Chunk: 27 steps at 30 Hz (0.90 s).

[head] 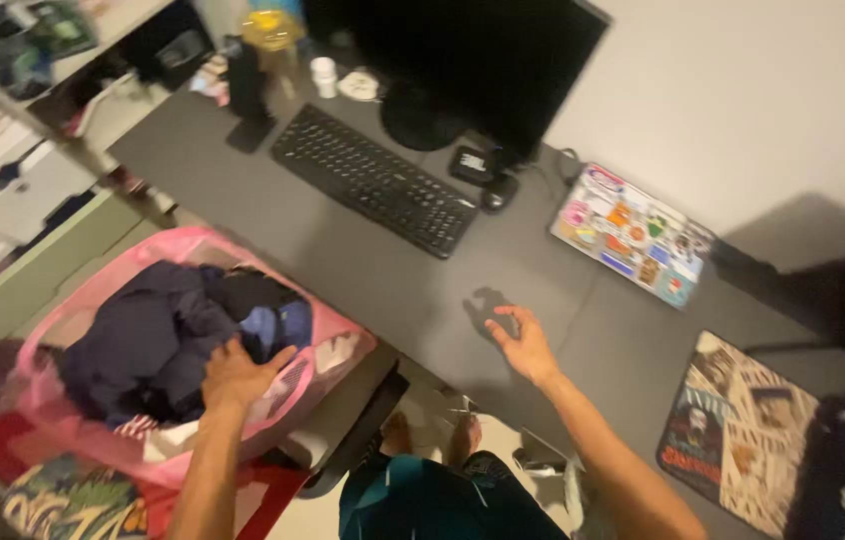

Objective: The person takes a series of shirts from a basket and folds them one by one on a desk. They handle a gray shirt, a black shirt, and a blue shirt, laying each flat and folding them into a stack.

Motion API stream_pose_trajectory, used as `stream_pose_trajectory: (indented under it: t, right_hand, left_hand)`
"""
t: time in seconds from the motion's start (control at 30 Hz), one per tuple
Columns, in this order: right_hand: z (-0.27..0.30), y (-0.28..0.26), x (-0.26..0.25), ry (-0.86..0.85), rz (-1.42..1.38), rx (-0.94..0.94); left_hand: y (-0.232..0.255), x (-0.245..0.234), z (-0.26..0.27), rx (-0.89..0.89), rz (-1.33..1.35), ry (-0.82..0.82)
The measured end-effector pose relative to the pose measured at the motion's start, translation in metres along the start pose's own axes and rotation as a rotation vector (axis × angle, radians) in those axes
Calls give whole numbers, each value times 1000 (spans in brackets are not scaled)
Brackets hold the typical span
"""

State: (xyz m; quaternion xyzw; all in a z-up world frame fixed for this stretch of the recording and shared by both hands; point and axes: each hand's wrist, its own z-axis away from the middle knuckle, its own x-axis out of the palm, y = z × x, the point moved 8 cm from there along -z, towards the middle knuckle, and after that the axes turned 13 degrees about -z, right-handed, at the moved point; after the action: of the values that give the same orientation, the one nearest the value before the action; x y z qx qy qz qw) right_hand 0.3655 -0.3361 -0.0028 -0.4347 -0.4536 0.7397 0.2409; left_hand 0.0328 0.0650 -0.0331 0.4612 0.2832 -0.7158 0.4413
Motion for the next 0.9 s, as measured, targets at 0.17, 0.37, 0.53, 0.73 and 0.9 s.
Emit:
stream_pose_trajectory:
  t: [0.17,0.37,0.53,0.73,0.9]
  right_hand:
    - [-20,-30,53,-120,-1,-88]
    - [-18,-76,91,-244,6,-113]
    - [-20,-99,97,-272,34,-89]
    - [-4,-207,107,-429,-262,-71]
    - [42,-310,118,-698,-372,-688]
  left_hand:
    - [-8,1,-14,34,65,71]
    - [-34,-29,-44,13,-137,311]
    - [-44,-97,-30,5,89,435]
    - [16,-274,50,388,759,789]
    - [112,-385,122,894,1264,660]
